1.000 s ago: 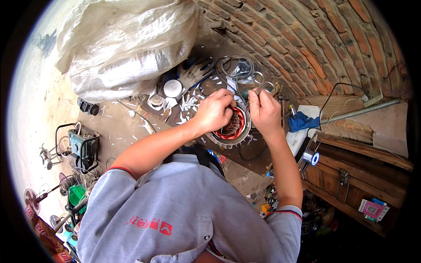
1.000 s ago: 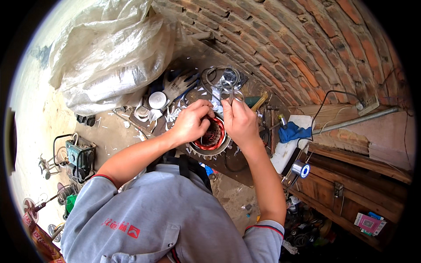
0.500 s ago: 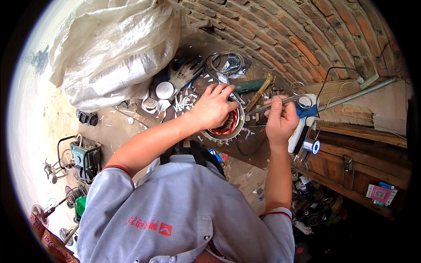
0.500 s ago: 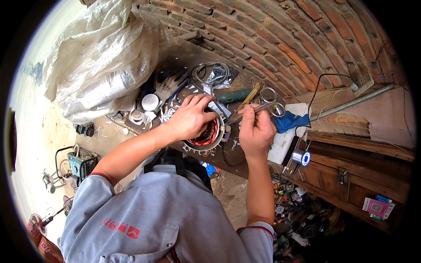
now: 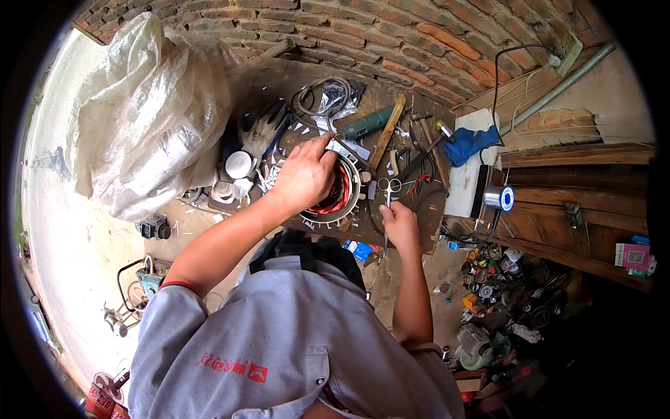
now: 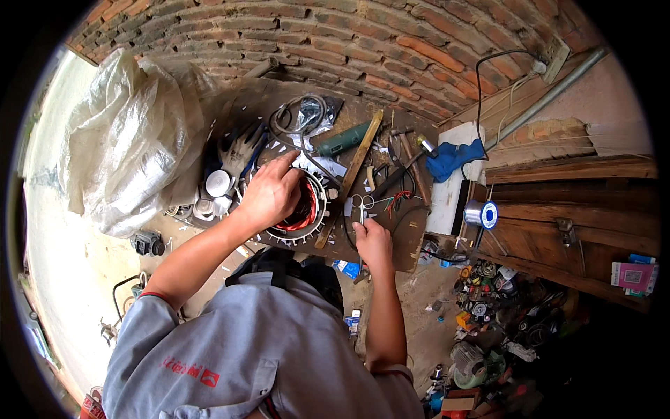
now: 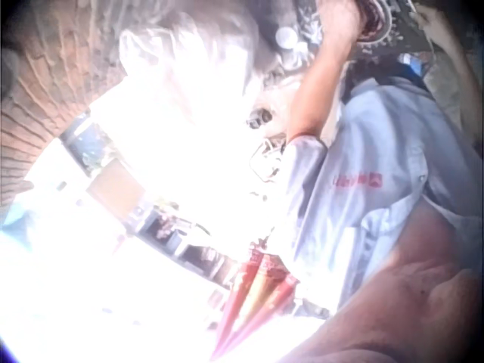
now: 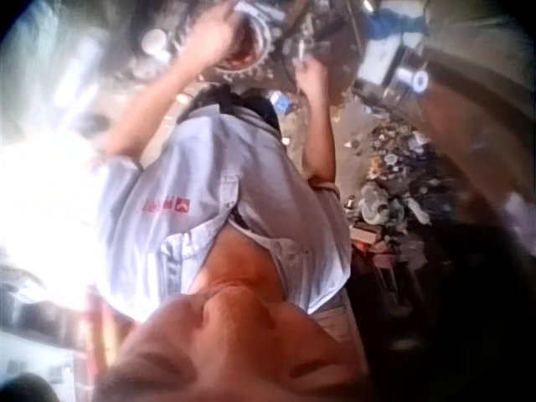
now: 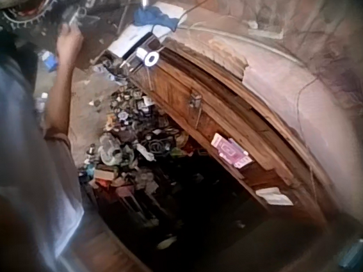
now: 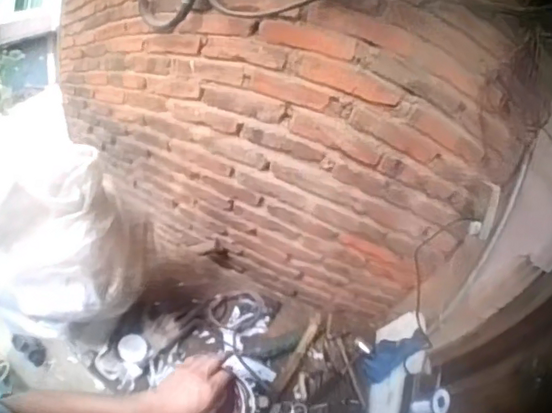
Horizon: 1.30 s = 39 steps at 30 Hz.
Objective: The person works on a motor stator in a cluttered workshop. They handle a spool of solder, strip and twist wires, and use a wooden stick to push wires into the stator slots. The person also uses pliers to adjust the copper windings and wraps a small piece of white tape.
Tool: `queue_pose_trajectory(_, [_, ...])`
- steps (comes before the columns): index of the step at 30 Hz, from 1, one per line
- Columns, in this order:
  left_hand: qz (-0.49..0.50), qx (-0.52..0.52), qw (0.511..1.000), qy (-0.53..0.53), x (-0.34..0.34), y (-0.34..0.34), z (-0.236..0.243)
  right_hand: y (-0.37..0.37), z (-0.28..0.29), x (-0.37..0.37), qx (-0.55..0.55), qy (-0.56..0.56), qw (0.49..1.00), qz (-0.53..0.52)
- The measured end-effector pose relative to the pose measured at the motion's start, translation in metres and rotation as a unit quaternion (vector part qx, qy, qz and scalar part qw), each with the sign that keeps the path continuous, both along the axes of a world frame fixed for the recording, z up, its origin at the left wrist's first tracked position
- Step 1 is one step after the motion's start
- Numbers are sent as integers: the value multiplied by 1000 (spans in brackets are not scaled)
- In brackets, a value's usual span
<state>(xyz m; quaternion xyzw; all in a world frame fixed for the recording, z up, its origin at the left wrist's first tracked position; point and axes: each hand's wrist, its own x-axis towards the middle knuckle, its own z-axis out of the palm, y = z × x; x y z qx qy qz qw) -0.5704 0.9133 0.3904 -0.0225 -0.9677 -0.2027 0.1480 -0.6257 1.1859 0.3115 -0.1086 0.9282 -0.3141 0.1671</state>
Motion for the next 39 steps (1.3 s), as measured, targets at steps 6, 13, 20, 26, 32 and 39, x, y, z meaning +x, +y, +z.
queue_pose_trajectory(6, [-7,40,999,-24,-3,-3,3,-7,-31,-19,48,22,999,-14])
queue_pose_trajectory(13, [-5,59,997,-41,-6,-2,6,-32,-8,-3,40,99,991,-79])
queue_pose_trajectory(20, [-38,109,992,-42,-4,-7,12,-80,-7,-19,155,-79,984,-33])
queue_pose_trajectory(26, [-1,155,986,-69,-5,-6,15,-80,-18,-22,125,-45,991,-3])
queue_pose_trajectory(32, [24,160,984,-75,-7,-5,10,-60,28,-16,-137,74,985,-74])
queue_pose_trajectory(39, [32,163,984,-68,-7,-5,10,-51,138,-45,-468,58,879,73])
